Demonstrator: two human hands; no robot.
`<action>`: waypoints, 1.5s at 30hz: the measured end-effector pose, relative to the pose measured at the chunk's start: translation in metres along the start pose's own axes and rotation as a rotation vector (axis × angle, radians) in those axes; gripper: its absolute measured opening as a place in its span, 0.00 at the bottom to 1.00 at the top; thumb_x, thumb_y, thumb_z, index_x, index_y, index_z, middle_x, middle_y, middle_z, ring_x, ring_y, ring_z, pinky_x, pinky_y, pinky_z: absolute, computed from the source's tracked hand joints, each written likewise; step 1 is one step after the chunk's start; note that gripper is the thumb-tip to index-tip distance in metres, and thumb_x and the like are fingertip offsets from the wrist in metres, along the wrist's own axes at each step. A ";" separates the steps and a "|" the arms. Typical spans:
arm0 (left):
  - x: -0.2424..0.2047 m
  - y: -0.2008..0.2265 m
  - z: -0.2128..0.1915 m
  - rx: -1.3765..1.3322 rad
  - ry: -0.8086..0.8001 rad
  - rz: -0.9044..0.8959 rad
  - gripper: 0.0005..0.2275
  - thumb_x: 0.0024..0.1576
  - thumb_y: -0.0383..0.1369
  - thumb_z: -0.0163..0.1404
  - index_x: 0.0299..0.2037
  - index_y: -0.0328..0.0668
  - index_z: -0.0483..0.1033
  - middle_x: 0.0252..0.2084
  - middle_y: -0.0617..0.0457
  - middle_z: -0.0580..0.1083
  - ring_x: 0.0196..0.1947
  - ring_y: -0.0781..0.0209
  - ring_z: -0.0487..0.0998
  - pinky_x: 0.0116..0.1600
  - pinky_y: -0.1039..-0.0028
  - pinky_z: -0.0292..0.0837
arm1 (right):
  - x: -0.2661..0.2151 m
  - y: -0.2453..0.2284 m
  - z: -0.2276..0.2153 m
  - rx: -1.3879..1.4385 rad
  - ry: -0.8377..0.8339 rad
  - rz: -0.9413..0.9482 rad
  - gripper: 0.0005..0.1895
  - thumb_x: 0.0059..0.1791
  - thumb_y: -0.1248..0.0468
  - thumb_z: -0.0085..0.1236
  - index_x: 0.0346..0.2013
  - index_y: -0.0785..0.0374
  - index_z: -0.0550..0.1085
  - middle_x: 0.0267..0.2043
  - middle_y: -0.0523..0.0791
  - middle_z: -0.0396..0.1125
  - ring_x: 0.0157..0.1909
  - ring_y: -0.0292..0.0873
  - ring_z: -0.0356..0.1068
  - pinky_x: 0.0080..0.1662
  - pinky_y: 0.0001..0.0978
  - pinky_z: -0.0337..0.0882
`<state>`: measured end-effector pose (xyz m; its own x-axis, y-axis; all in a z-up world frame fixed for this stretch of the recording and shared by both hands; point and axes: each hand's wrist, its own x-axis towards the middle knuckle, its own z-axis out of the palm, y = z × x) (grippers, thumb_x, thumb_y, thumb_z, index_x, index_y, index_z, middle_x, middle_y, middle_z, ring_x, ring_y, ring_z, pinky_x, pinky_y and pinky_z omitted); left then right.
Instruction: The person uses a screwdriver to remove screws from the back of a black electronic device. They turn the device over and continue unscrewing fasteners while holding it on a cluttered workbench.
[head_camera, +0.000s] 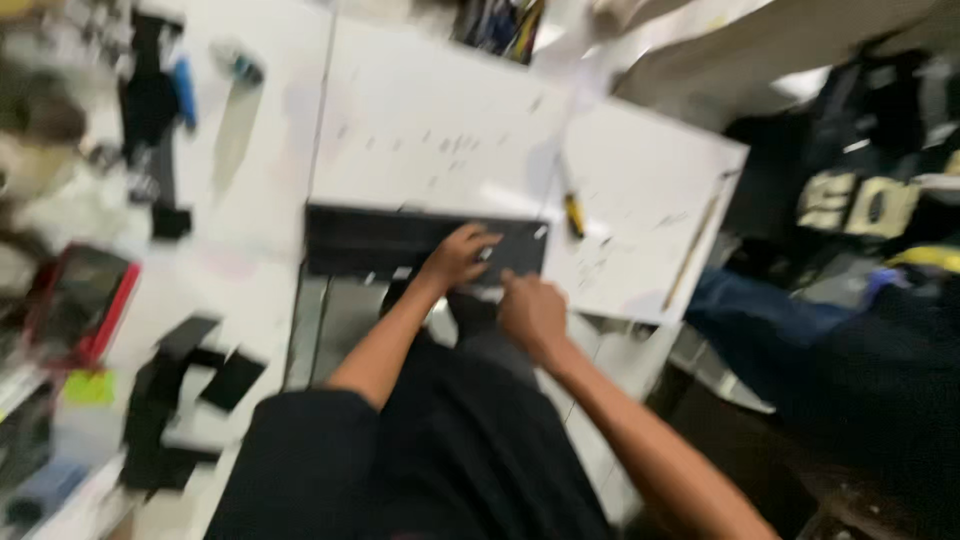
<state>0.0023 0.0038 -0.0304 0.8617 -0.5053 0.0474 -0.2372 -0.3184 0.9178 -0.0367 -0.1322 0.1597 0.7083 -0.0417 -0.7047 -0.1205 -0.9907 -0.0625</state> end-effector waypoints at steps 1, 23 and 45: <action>-0.010 0.007 -0.003 -0.003 -0.025 -0.085 0.28 0.49 0.28 0.69 0.63 0.55 0.80 0.57 0.41 0.77 0.64 0.40 0.77 0.70 0.53 0.72 | -0.009 -0.008 0.002 0.019 -0.083 -0.026 0.19 0.51 0.62 0.53 0.55 0.55 0.80 0.39 0.56 0.77 0.44 0.65 0.81 0.46 0.64 0.80; 0.006 0.003 -0.002 -0.017 0.021 0.032 0.05 0.53 0.32 0.68 0.37 0.49 0.86 0.39 0.57 0.84 0.42 0.59 0.82 0.52 0.72 0.80 | 0.022 0.039 -0.079 0.445 -0.181 0.125 0.35 0.60 0.46 0.50 0.66 0.76 0.70 0.48 0.67 0.71 0.45 0.67 0.75 0.44 0.58 0.76; 0.010 0.001 -0.008 -0.073 -0.053 0.004 0.18 0.42 0.22 0.67 0.46 0.41 0.86 0.45 0.50 0.83 0.47 0.52 0.83 0.60 0.67 0.79 | 0.017 0.064 0.017 0.384 0.149 0.116 0.17 0.58 0.48 0.61 0.50 0.56 0.85 0.35 0.49 0.77 0.41 0.56 0.80 0.41 0.45 0.80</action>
<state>0.0143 0.0043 -0.0257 0.8353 -0.5489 0.0321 -0.2055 -0.2575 0.9442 -0.0445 -0.1937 0.1319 0.7644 -0.1961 -0.6142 -0.4357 -0.8593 -0.2679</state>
